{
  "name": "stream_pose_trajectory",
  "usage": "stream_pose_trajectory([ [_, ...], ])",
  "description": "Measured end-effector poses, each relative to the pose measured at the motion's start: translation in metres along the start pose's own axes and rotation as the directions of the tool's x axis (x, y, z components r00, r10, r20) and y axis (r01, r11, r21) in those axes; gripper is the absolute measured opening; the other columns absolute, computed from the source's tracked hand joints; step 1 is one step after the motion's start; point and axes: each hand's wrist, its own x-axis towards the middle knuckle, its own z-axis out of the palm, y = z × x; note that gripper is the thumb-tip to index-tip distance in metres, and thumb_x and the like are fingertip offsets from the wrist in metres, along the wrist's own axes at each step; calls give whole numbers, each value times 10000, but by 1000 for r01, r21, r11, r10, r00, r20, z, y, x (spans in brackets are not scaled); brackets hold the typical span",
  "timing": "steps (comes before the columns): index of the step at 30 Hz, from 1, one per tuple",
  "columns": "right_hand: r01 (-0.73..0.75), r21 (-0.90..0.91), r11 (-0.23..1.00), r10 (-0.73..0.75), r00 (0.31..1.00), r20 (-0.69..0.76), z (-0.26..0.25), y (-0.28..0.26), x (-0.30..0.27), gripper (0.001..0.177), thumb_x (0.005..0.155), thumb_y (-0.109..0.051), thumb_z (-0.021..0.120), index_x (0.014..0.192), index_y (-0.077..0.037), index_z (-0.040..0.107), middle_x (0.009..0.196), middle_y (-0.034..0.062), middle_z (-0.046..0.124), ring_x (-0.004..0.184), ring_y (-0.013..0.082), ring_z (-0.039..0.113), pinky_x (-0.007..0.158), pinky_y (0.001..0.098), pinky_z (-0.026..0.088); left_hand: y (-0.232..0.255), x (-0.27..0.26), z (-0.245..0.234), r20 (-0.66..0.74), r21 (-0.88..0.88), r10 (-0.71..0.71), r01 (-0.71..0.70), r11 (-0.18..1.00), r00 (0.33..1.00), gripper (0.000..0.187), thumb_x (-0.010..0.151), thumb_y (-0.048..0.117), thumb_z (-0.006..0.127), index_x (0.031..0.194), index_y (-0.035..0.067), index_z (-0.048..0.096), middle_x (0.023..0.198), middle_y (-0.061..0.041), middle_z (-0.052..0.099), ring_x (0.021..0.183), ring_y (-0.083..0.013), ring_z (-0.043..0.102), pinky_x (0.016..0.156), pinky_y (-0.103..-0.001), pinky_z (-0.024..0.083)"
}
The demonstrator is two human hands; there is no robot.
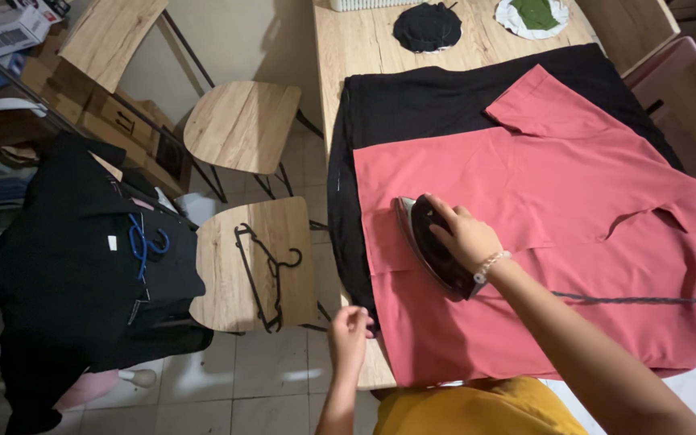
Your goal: The person irons a pink t-shirt laid out on a black cloth on a wooden table. They use a handheld iron to smooth the fabric, focusing on the sleeves and body of the shirt. The person periodically adjusts the shirt's position and smooths it with their hands before continuing to iron.
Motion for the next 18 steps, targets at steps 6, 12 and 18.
stream_pose_trajectory([
  [6,9,-73,997,-11,1000,-26,6,-3,24,617,994,-382,521,1585,-363,344,1111,224,648,922,460,681,837,543,546,65,8,8,-164,414,578,-476,776,800,180,928,198,671,1061,77,683,1221,-109,674,1182,-289,631,1013,-432,496],
  [12,4,-104,995,-12,996,-84,11,-11,74,602,1016,-381,505,1592,-331,338,1143,274,630,901,497,677,813,564,552,103,25,36,173,560,628,-601,571,758,369,990,273,591,1317,112,647,1516,-124,539,1384,-306,502,1113,-494,372],
  [18,-35,-118,992,24,995,-100,13,-15,119,601,1025,-392,506,1598,-353,330,1164,272,636,932,497,680,842,566,552,93,32,47,301,678,603,-610,410,739,423,991,288,581,1367,104,640,1503,-114,549,1409,-298,486,1129,-501,350],
])
